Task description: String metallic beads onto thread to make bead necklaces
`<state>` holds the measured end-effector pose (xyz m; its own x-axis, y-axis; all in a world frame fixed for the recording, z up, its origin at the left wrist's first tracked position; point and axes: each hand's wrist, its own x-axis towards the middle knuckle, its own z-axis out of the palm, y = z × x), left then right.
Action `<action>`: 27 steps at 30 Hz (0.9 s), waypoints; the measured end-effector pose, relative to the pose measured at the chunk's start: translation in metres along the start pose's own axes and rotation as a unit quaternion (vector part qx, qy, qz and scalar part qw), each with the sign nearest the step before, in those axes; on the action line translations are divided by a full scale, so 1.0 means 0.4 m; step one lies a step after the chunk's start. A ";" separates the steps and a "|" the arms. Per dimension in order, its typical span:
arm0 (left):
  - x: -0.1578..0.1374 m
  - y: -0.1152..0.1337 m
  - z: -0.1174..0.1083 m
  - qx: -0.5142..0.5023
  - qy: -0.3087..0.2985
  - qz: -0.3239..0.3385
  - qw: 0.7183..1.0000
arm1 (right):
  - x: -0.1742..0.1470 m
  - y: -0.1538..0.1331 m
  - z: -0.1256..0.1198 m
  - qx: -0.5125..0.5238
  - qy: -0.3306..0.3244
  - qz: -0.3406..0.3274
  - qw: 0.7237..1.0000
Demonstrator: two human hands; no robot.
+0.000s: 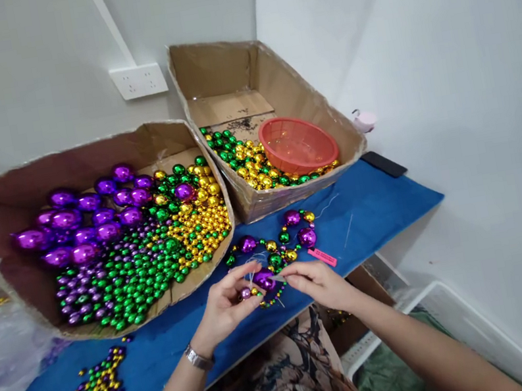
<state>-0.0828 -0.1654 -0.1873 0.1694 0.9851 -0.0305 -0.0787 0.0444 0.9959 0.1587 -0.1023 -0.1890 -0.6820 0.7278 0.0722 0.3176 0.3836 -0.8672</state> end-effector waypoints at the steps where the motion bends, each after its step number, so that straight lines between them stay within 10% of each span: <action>1: -0.001 -0.003 -0.007 -0.006 0.011 0.003 1.000 | -0.011 0.030 -0.008 -0.043 0.018 -0.012 0.999; 7: 0.001 -0.016 -0.037 -0.050 0.054 0.017 0.997 | -0.082 0.206 -0.030 -0.366 0.026 0.052 0.929; 15: 0.011 -0.014 -0.014 -0.044 0.008 0.011 0.999 | -0.079 0.267 -0.081 -0.427 0.099 0.188 0.879; 21: 0.017 -0.005 -0.004 -0.034 -0.012 0.005 0.999 | -0.069 0.223 -0.092 -0.364 0.057 0.151 0.917; 27: 0.016 0.003 0.016 -0.035 -0.037 -0.005 0.999 | -0.024 0.049 -0.074 -0.089 -0.038 0.042 0.994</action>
<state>-0.0754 -0.1600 -0.1857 0.2427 0.9696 -0.0315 -0.1455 0.0685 0.9870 0.1909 -0.0848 -0.1920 -0.6941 0.7187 -0.0408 0.4830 0.4229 -0.7667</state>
